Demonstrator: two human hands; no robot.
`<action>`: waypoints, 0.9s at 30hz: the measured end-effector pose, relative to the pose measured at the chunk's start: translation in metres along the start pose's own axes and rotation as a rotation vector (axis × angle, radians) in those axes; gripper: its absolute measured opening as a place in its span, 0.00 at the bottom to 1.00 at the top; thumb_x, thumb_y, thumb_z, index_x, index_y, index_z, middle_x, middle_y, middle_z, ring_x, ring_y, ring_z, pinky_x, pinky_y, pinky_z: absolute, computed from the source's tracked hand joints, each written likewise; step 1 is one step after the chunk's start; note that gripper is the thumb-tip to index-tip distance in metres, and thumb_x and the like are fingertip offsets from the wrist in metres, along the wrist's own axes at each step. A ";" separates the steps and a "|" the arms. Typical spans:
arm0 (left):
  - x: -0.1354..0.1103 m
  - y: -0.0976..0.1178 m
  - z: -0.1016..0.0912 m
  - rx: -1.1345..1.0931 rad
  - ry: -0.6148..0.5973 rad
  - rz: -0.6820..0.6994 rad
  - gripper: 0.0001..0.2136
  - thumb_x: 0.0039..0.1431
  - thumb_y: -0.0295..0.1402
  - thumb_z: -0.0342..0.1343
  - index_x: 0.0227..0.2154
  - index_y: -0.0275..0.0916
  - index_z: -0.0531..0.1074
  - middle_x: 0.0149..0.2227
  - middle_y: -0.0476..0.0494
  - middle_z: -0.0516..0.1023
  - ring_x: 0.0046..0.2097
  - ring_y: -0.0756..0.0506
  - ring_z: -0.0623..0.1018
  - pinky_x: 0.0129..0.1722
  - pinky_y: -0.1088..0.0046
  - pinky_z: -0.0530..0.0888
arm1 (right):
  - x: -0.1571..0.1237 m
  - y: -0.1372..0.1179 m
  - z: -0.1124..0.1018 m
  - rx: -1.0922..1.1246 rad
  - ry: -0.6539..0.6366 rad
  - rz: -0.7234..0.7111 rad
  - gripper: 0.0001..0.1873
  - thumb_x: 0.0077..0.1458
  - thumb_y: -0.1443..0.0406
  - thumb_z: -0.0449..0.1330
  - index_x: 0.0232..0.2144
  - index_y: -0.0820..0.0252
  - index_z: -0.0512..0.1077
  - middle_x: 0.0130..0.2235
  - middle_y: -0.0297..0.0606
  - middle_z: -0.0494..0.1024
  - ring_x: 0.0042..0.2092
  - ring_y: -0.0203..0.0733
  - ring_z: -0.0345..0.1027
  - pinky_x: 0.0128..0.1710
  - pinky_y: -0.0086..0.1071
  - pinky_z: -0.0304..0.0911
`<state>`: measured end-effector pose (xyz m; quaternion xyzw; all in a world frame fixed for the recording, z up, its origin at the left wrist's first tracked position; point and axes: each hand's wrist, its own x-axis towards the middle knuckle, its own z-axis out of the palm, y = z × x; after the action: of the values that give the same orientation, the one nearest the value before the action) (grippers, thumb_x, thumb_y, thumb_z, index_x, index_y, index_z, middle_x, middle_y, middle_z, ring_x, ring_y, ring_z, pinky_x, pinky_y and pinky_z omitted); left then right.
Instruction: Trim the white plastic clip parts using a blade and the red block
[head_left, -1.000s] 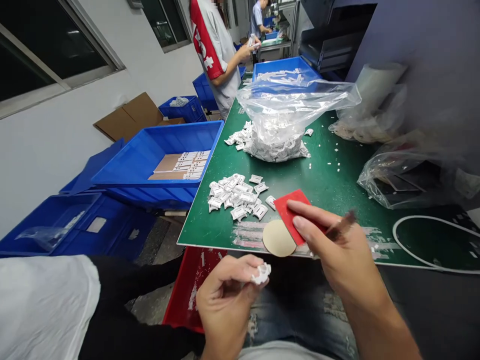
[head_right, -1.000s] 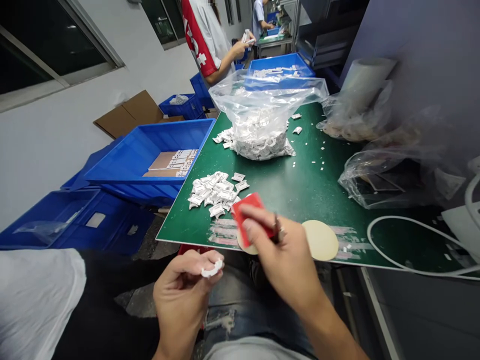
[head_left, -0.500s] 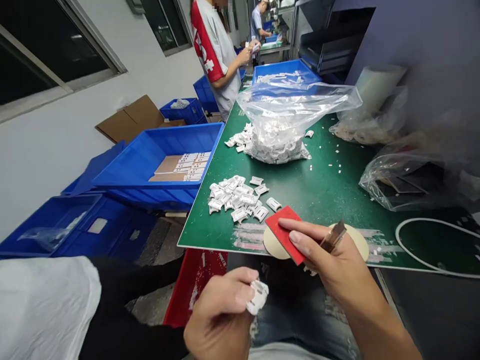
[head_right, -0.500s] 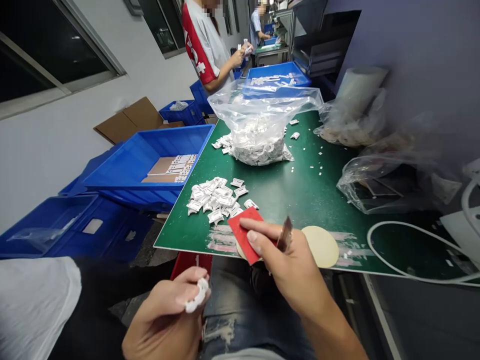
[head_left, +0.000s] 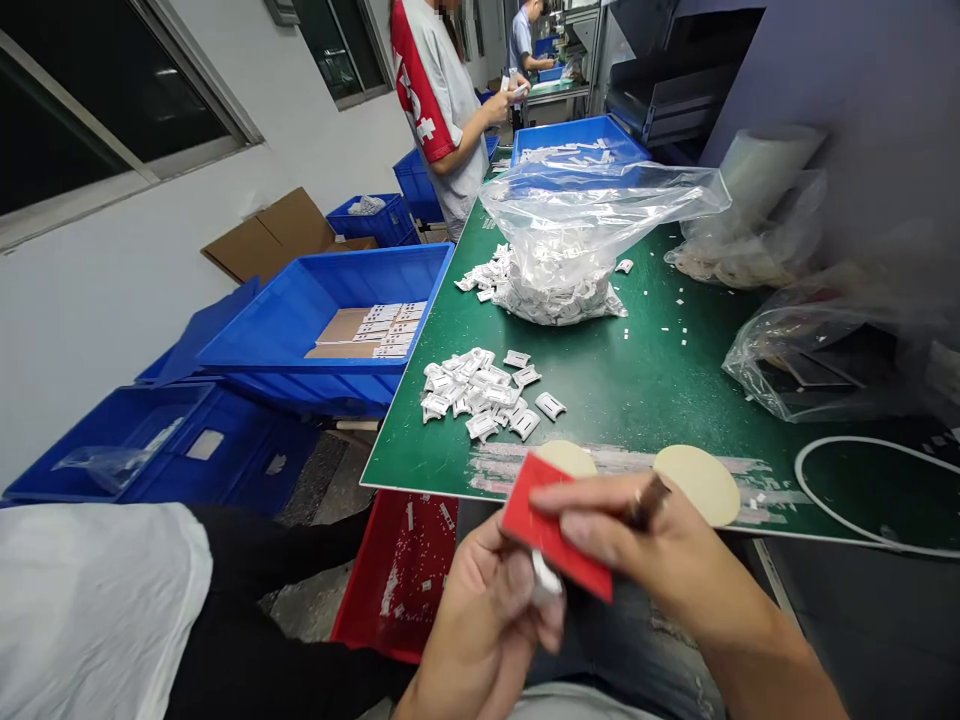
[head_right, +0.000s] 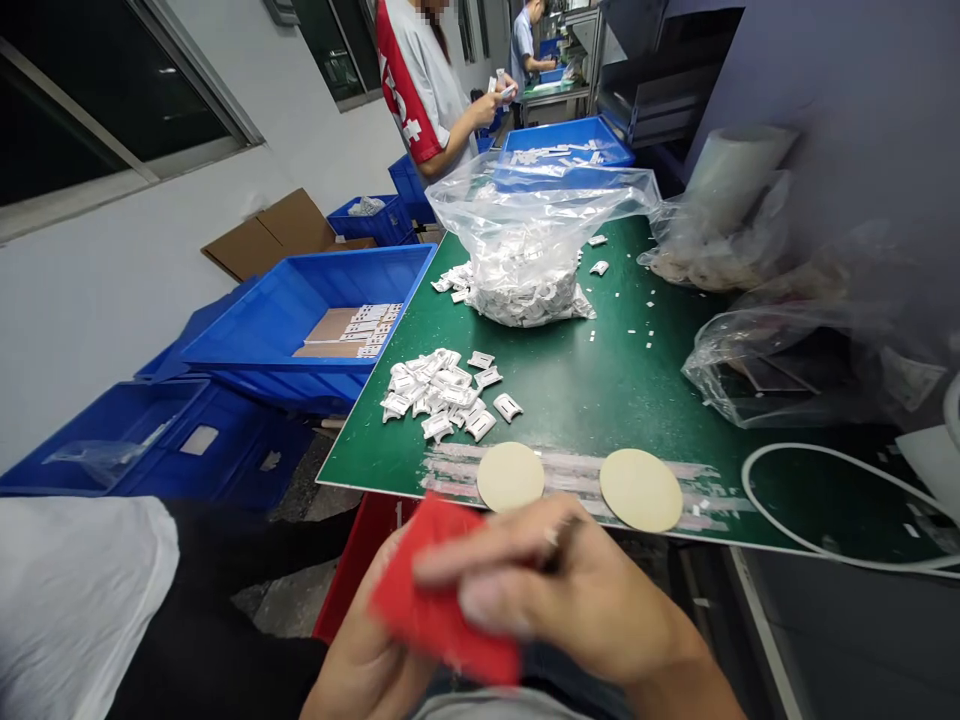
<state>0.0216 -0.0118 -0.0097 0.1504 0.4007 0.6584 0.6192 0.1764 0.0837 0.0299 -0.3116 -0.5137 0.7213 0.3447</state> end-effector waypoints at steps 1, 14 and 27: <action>0.000 0.000 -0.001 -0.002 0.011 -0.014 0.19 0.52 0.46 0.80 0.35 0.37 0.82 0.24 0.49 0.78 0.22 0.54 0.72 0.23 0.82 0.70 | 0.005 -0.001 -0.001 -0.071 0.048 -0.011 0.20 0.52 0.42 0.75 0.33 0.50 0.91 0.29 0.39 0.88 0.28 0.47 0.80 0.25 0.35 0.73; -0.006 0.002 -0.006 0.132 -0.006 0.127 0.14 0.52 0.42 0.80 0.32 0.39 0.85 0.25 0.45 0.84 0.25 0.50 0.81 0.27 0.79 0.78 | 0.009 0.000 -0.010 -0.330 0.194 -0.137 0.12 0.61 0.51 0.72 0.43 0.44 0.91 0.39 0.36 0.92 0.40 0.54 0.87 0.42 0.41 0.81; 0.003 0.006 -0.002 0.241 -0.016 0.361 0.08 0.57 0.38 0.78 0.32 0.44 0.85 0.27 0.49 0.84 0.31 0.52 0.80 0.34 0.82 0.78 | -0.020 0.008 -0.003 -0.356 0.269 -0.092 0.10 0.67 0.50 0.69 0.46 0.33 0.89 0.48 0.30 0.92 0.50 0.48 0.86 0.53 0.34 0.79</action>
<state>0.0155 -0.0092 -0.0083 0.2979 0.4380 0.7048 0.4718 0.1894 0.0668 0.0229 -0.4370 -0.5959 0.5547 0.3823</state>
